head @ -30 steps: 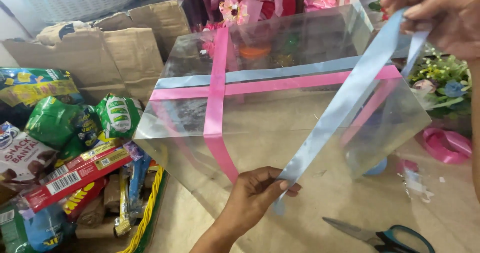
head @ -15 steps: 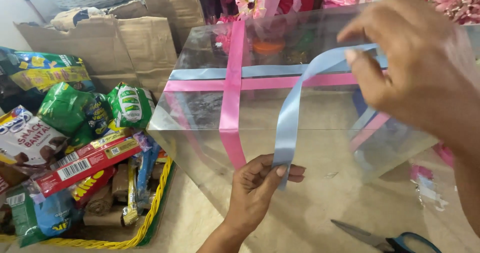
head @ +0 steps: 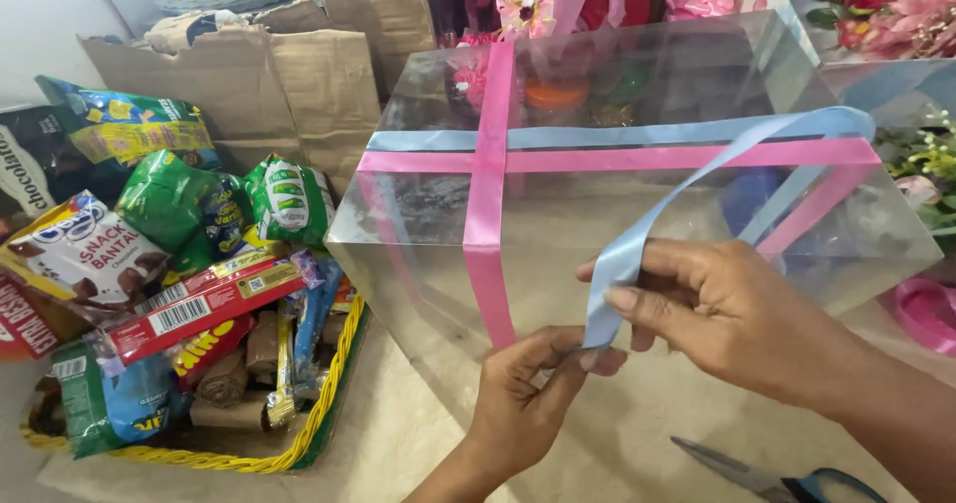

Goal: Applying decorative pink and blue ribbons to a clear plastic gift box using scissors and adhesive.

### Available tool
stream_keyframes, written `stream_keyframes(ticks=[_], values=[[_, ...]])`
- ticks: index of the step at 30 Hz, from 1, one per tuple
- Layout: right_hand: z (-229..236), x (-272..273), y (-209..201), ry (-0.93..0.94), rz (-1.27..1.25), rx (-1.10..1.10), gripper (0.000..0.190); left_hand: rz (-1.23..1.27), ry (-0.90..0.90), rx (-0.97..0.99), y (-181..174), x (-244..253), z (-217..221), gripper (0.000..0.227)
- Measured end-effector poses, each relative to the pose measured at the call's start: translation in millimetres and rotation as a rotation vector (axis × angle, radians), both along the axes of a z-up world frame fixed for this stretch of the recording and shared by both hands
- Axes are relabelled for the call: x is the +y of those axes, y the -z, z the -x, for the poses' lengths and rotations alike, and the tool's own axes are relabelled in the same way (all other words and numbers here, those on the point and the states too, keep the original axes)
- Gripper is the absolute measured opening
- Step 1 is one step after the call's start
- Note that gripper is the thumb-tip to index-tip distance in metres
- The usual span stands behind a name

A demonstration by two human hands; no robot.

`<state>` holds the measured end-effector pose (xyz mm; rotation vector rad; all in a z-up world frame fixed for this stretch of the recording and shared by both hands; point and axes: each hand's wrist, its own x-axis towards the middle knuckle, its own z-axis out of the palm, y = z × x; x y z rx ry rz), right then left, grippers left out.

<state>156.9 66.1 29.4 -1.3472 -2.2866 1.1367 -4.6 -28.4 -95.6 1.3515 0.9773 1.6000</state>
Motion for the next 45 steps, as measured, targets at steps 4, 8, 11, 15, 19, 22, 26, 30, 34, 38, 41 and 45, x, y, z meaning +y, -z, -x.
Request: stream_keyframes(ticks=[4,8,11,15,19,22,26,30,34,38,41,45], values=[[5,9,-6,-0.009,-0.131,0.076,0.024,0.038,-0.101,0.099,0,0,5,0.014],[24,17,-24,0.034,-0.111,0.126,0.017,0.062,-0.14,0.077,10,2,11,0.014],[36,38,-19,-0.081,-0.262,0.195,0.015,0.075,-0.164,0.017,24,6,17,0.018],[49,54,-17,-0.103,-0.23,0.196,0.016,0.126,-0.218,-0.01,27,8,23,0.018],[56,58,-14,-0.138,-0.264,0.206,0.015,0.184,-0.236,-0.019,40,10,30,0.022],[59,55,-15,-0.143,-0.274,0.152,0.015,0.24,-0.222,-0.065,50,9,33,0.02],[62,51,-21,-0.116,-0.202,0.093,0.019,0.305,-0.215,-0.124,57,6,35,0.017],[69,43,-23,-0.103,-0.248,0.097,0.026,0.334,-0.224,-0.132,66,7,37,0.023],[75,37,-19,-0.072,-0.358,-0.006,0.021,0.365,-0.238,-0.185,78,13,37,0.023],[71,40,-13,-0.109,-0.427,0.003,0.02,0.376,-0.227,-0.28,101,20,39,0.017],[58,30,-24,-0.03,-0.282,0.062,0.016,0.413,-0.224,-0.098,80,11,43,0.017],[-1,31,-8,0.046,-0.38,0.098,0.014,0.447,-0.166,0.162,54,-5,59,0.022]])
